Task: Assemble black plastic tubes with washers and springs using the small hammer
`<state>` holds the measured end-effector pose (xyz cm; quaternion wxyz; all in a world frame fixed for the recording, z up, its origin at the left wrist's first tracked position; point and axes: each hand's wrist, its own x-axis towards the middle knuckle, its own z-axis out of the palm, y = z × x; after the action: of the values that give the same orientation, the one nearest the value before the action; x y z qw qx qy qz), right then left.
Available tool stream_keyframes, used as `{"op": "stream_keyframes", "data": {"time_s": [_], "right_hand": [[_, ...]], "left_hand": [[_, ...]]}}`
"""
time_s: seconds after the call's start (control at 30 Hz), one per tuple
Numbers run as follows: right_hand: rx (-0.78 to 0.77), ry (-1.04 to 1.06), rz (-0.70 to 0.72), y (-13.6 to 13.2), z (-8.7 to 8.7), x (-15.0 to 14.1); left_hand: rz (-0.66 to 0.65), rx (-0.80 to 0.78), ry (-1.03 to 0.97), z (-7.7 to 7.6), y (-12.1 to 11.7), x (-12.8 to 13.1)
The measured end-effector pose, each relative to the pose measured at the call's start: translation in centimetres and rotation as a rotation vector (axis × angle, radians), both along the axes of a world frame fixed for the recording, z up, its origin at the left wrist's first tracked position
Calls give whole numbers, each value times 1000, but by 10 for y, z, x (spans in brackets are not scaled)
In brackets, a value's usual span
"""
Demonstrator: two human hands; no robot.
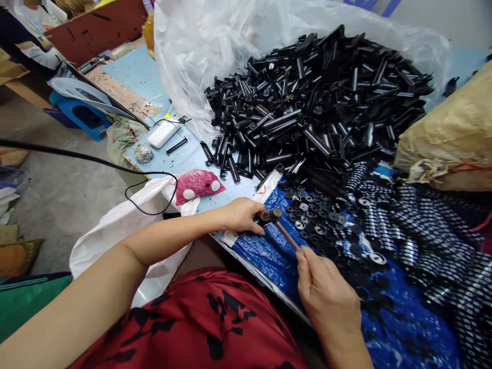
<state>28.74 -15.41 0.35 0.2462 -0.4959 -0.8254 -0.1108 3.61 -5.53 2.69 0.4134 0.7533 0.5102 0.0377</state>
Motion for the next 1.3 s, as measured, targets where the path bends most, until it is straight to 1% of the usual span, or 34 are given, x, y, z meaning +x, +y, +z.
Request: {"op": "stream_keyframes", "data": {"time_s": [0.1,0.17,0.23,0.33,0.4,0.43,0.5,0.53,0.57,0.6,0.63,0.67,0.7,0.73,0.8,0.83,0.87,0.9,0.97,1.03,1.07,1.1,1.17,1.23,1.3], "right_hand": [[-4,147,108,-3,9,-4],[-27,191,215,-7,9,-8],[-72,153,289,-11,3,-12],[-142,65,321,-15,-8,-15],[-176,93,367,-18,-12,-10],[-190,126,388,-18,-12,-5],[-194,191,393,-20,-12,9],[-183,206,368,-21,-12,17],[-167,208,335,-22,-13,24],[-151,202,298,-22,-15,31],[-133,191,263,-22,-18,36],[-122,178,238,-21,-21,38],[-115,171,223,-19,-24,39],[-113,169,214,-17,-27,37],[-123,174,199,-13,-28,30],[-128,180,187,-13,-25,26],[-132,194,169,-14,-22,24],[-132,204,143,-17,-19,23],[-138,231,86,-24,-13,31],[-133,182,-33,-34,-12,54],[-115,160,-121,-40,-12,70],[-83,140,-227,-47,-12,89],[7,122,-466,-62,-10,130],[63,104,-670,-71,-7,168],[11,67,-768,-72,-6,197]], "left_hand": [[-47,-12,36,-1,9,-1],[-78,-34,55,-2,14,0],[-103,-32,75,-3,16,4],[-142,44,137,-3,14,11],[-161,108,189,4,9,4],[-181,130,210,11,5,-6],[-257,112,239,31,-4,-37],[-326,62,238,42,-8,-56],[-376,-29,244,53,-12,-75],[-377,-111,248,63,-15,-92],[-358,-150,250,69,-16,-104],[-336,-132,248,72,-16,-111],[-307,-53,255,71,-13,-112],[-274,77,282,67,-8,-109],[-197,390,389,50,10,-93],[-152,516,461,41,21,-85],[-121,596,524,33,31,-77],[-112,631,569,27,41,-70],[-135,634,648,20,55,-65],[-163,668,708,15,67,-68],[-186,706,726,13,72,-72],[-206,748,731,11,75,-75],[-181,828,699,11,74,-76],[-86,827,644,15,66,-69],[52,762,593,20,56,-53]]}}
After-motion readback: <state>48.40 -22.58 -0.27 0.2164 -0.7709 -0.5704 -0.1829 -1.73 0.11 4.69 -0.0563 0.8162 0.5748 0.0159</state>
